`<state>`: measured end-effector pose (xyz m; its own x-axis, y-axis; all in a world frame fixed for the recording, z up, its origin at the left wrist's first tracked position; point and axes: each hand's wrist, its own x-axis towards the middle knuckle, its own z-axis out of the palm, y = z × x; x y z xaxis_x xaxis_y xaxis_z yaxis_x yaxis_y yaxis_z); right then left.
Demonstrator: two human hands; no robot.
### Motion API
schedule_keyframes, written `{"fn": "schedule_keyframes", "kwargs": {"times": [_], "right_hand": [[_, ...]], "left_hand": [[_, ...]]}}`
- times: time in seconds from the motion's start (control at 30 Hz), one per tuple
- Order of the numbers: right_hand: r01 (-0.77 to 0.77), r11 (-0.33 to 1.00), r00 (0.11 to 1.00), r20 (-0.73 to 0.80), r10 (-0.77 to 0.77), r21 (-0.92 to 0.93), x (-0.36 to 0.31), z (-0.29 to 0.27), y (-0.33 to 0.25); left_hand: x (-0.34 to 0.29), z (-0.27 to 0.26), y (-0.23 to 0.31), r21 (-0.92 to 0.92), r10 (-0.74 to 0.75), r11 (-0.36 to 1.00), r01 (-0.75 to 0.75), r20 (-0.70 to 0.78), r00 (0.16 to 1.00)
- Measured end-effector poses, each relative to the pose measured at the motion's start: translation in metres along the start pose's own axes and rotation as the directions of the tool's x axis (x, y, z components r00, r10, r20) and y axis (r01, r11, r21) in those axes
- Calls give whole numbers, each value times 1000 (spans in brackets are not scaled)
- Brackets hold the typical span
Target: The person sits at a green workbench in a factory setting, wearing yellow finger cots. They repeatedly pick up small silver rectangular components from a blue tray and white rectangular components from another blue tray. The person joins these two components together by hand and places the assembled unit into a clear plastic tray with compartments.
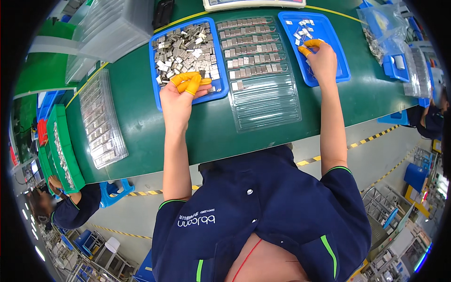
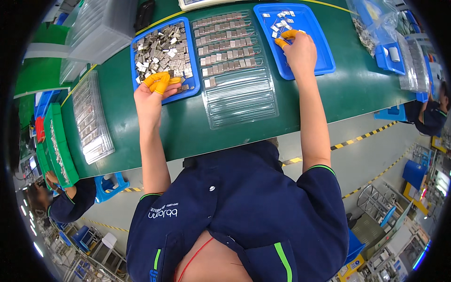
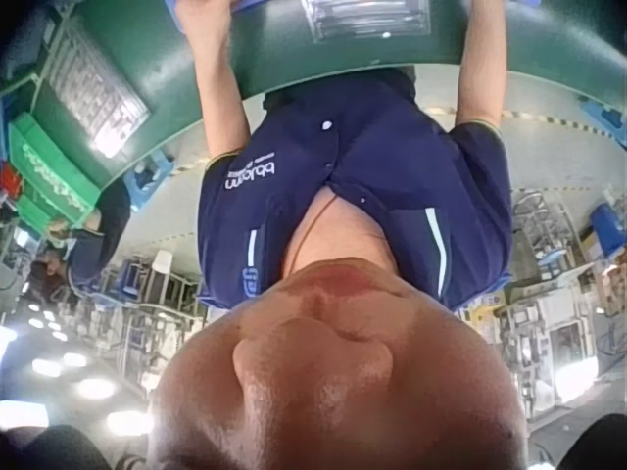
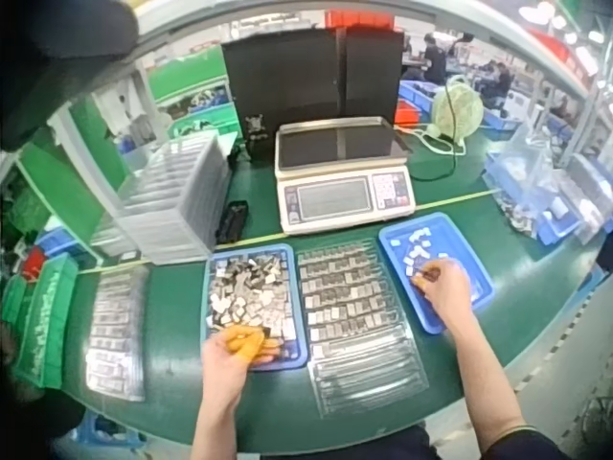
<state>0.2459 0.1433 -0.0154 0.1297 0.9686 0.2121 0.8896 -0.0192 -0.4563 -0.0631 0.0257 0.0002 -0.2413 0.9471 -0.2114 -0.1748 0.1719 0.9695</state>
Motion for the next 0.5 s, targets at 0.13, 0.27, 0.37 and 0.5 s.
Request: {"fn": "schedule_keyframes", "kwargs": {"times": [0.13,0.27,0.37,0.5], "right_hand": [[-34,997,995,-95,41,73,-12,-9,-5],[32,965,992,-127,1,259,-33,-19,-24],[102,851,995,-41,-94,516,-57,-23,-54],[-8,557,931,210,-299,830,-78,-20,-88]], "left_hand": [[-7,6,-1,-66,33,997,-36,-40,999],[-4,18,-5,-173,96,980,-102,-40,995],[-3,24,-9,-151,154,977,-153,0,988],[-11,35,-7,-84,125,990,-117,96,988]]}}
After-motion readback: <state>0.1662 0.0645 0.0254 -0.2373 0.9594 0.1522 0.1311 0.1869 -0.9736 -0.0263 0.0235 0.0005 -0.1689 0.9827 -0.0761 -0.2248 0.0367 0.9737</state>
